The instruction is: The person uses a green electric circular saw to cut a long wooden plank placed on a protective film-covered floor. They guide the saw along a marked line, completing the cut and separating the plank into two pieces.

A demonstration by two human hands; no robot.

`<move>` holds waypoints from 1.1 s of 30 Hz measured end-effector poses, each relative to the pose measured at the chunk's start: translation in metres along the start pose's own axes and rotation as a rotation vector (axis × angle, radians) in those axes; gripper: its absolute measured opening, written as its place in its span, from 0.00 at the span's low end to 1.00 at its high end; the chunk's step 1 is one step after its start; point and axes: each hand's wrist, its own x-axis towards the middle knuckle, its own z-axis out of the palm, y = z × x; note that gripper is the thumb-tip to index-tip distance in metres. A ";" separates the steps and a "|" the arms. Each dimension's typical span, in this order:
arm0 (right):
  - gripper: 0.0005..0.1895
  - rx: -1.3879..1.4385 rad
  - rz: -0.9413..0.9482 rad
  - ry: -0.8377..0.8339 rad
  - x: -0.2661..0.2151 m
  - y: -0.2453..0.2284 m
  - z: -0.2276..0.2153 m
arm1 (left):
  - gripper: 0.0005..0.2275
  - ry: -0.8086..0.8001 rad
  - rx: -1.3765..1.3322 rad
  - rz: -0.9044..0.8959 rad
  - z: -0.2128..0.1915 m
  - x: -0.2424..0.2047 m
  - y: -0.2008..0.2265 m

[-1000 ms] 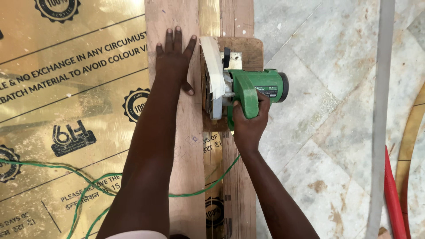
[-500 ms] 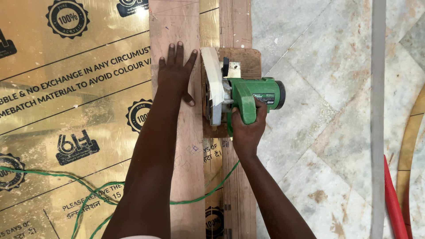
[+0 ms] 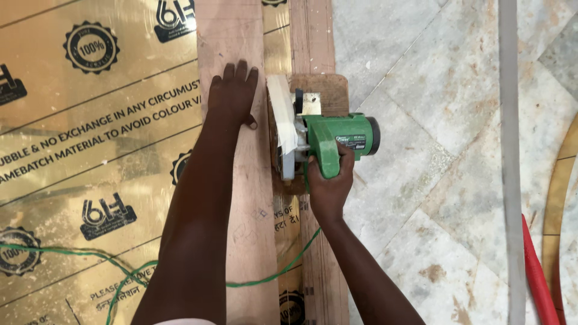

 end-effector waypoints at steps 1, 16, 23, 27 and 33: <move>0.22 0.004 0.000 -0.001 0.000 0.000 0.000 | 0.64 0.012 0.016 0.005 -0.002 0.003 0.000; 0.24 0.017 0.028 -0.021 0.009 -0.002 0.004 | 0.71 -0.071 0.007 -0.037 -0.026 0.023 0.002; 0.24 0.022 0.047 -0.026 0.014 -0.002 0.007 | 0.71 -0.115 -0.016 -0.044 -0.032 0.022 0.004; 0.24 0.044 0.043 -0.031 0.017 -0.001 0.008 | 0.72 -0.140 -0.027 -0.045 -0.036 0.020 0.003; 0.24 0.056 0.068 -0.036 0.023 -0.003 0.011 | 0.71 -0.120 0.015 -0.044 -0.031 0.023 0.005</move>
